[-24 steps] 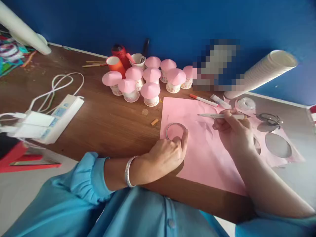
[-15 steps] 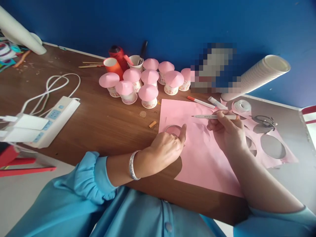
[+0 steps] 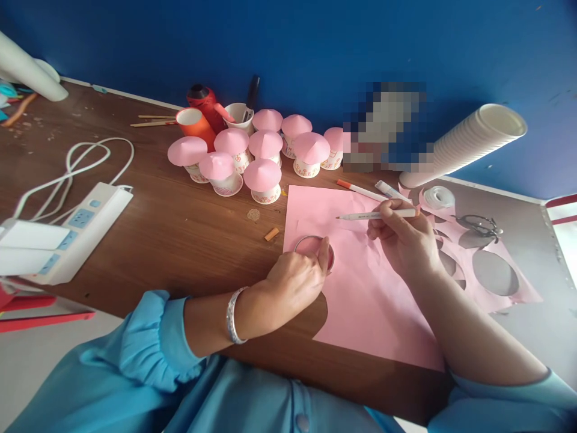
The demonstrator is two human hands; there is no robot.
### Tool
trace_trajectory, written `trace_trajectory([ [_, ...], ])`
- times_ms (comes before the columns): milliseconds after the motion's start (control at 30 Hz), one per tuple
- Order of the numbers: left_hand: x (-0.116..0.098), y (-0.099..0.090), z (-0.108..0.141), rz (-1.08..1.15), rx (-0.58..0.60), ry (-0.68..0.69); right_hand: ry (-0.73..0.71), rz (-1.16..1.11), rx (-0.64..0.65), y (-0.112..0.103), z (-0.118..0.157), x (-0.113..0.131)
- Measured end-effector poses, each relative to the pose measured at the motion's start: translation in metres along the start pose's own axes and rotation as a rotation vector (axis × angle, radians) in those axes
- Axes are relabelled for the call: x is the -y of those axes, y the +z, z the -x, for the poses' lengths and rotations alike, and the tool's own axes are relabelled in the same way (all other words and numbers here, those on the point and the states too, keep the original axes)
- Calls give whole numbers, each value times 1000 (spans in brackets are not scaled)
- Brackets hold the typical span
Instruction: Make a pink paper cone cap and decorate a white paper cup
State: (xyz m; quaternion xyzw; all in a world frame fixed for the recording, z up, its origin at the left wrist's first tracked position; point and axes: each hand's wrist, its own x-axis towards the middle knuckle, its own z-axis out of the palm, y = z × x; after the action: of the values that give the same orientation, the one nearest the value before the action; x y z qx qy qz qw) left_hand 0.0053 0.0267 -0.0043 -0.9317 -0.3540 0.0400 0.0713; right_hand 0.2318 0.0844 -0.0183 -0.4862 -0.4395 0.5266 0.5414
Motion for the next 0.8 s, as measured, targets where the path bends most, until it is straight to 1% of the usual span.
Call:
trace_trajectory([
  [67, -3, 4, 0, -11, 7, -23, 22, 61, 92, 5, -6, -1],
  [133, -6, 9, 0, -47, -13, -34, 36, 124, 188, 14, -15, -1],
  [267, -10, 20, -2, -99, -73, -40, 52, 266, 394, 38, -35, -2],
  [333, -12, 24, -3, -72, -52, -45, 48, 327, 471, 50, -44, -1],
  [433, -12, 27, -5, -23, -1, -61, 65, 360, 550, 62, -54, -2],
  [533, -12, 26, -7, 7, 30, -74, 98, 372, 607, 68, -61, -4],
  [667, -12, 25, -7, 17, 48, -74, 136, 362, 676, 72, -67, -9],
  [800, -12, 24, -7, 31, 43, -77, 146, 336, 710, 72, -69, -14],
])
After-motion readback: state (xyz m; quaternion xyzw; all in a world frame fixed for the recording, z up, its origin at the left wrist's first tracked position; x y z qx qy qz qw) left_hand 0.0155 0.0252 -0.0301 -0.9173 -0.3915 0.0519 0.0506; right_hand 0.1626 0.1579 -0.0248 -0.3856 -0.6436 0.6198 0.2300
